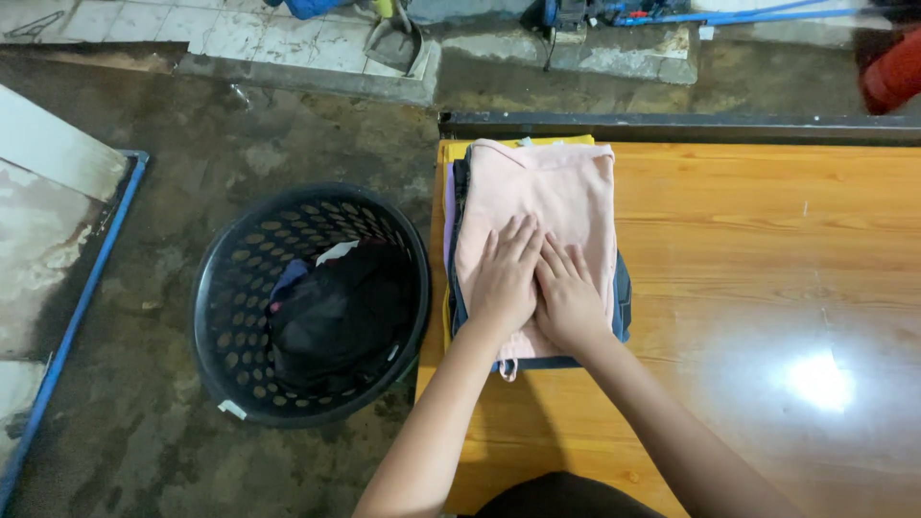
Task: The person folds a pair of blue jeans on a wooden table, smoothing and aligning the legs before folding them into a compact rectangle. Then, the person folds a pair of light pink shorts and places them on top of the jeans.
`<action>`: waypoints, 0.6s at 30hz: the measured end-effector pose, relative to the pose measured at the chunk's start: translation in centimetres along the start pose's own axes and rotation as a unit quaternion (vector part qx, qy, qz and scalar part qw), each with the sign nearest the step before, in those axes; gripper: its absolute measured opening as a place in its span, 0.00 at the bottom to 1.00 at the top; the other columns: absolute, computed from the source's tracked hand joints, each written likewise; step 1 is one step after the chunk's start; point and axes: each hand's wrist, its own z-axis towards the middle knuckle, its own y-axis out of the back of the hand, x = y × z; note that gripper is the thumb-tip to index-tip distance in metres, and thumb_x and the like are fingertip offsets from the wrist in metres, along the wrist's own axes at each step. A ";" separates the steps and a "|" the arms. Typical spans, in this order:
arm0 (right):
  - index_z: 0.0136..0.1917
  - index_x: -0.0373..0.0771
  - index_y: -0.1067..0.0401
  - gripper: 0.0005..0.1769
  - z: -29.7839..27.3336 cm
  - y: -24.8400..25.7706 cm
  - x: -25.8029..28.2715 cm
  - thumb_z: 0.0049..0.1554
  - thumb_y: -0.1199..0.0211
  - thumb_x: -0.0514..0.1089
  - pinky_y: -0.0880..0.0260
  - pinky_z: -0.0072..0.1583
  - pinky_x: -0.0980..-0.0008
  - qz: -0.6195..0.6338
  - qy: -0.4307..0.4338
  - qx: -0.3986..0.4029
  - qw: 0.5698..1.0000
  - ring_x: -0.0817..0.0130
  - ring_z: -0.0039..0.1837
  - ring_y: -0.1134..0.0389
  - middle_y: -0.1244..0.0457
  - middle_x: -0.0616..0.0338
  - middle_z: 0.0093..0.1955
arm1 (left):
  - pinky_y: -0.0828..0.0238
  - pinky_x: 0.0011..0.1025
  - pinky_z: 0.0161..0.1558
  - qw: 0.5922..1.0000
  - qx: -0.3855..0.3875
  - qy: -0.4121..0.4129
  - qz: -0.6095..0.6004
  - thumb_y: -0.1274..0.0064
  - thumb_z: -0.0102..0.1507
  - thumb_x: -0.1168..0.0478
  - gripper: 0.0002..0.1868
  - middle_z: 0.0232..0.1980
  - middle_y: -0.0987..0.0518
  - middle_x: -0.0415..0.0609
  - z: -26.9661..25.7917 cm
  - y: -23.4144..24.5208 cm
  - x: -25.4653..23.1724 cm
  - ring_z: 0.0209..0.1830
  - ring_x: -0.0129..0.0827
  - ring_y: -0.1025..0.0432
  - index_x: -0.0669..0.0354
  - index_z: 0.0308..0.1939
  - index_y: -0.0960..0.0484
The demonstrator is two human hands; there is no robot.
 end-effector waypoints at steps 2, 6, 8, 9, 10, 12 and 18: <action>0.86 0.36 0.43 0.41 -0.3 -0.6 -1.2 0.62 0.50 0.50 0.70 0.86 0.42 -0.043 -0.028 0.003 0.999 0.48 0.92 0.59 0.52 0.45 0.90 | 0.58 0.60 0.84 0.999 0.023 0.008 0.048 0.51 0.67 0.59 0.36 0.87 0.39 0.57 0.2 -0.6 0.9 0.89 0.52 0.48 0.57 0.82 0.33; 0.89 0.33 0.52 0.56 -1.6 -0.8 -3.3 0.64 0.54 0.75 0.76 0.86 0.39 -0.106 -0.084 0.016 0.991 0.45 0.93 0.66 0.61 0.39 0.93 | 0.69 0.66 0.85 0.990 0.071 0.029 0.119 0.56 0.73 0.45 0.39 0.92 0.52 0.54 1.0 0.4 1.6 0.93 0.46 0.61 0.48 0.88 0.44; 0.89 0.32 0.53 0.57 -2.1 0.2 -4.0 0.64 0.53 0.75 0.71 0.86 0.38 -0.078 -0.097 0.022 0.992 0.45 0.93 0.67 0.63 0.40 0.94 | 0.72 0.66 0.85 0.986 0.071 0.033 0.148 0.59 0.74 0.42 0.40 0.92 0.53 0.53 2.0 1.1 1.7 0.93 0.45 0.63 0.48 0.88 0.45; 0.89 0.30 0.55 0.59 -2.4 0.6 -4.3 0.63 0.51 0.75 0.67 0.85 0.37 -0.049 -0.108 0.029 0.992 0.45 0.93 0.67 0.65 0.40 0.94 | 0.75 0.66 0.85 0.981 0.071 0.040 0.177 0.61 0.74 0.40 0.40 0.93 0.54 0.53 2.4 1.5 1.8 0.93 0.44 0.65 0.49 0.88 0.46; 0.89 0.30 0.55 0.59 -2.6 0.3 -4.6 0.63 0.51 0.75 0.67 0.85 0.37 -0.050 -0.108 0.030 0.992 0.45 0.93 0.67 0.65 0.40 0.94 | 0.75 0.66 0.85 0.981 0.071 0.039 0.177 0.61 0.74 0.40 0.40 0.93 0.54 0.53 2.8 1.2 2.2 0.93 0.44 0.65 0.49 0.88 0.46; 0.89 0.28 0.56 0.58 -2.9 -0.1 -5.4 0.65 0.50 0.73 0.65 0.85 0.37 -0.015 -0.114 0.017 0.993 0.43 0.93 0.68 0.66 0.37 0.94 | 0.77 0.67 0.84 0.979 0.050 0.049 0.189 0.61 0.75 0.40 0.41 0.93 0.54 0.52 3.6 0.6 3.0 0.93 0.45 0.65 0.50 0.88 0.46; 0.89 0.29 0.57 0.55 -3.8 -0.9 -6.5 0.66 0.50 0.70 0.62 0.84 0.37 0.021 -0.125 0.005 0.992 0.44 0.93 0.67 0.67 0.41 0.94 | 0.52 0.73 0.80 0.984 0.015 0.083 0.157 0.54 0.72 0.45 0.38 0.90 0.44 0.51 7.1 -0.6 6.7 0.90 0.53 0.52 0.48 0.86 0.40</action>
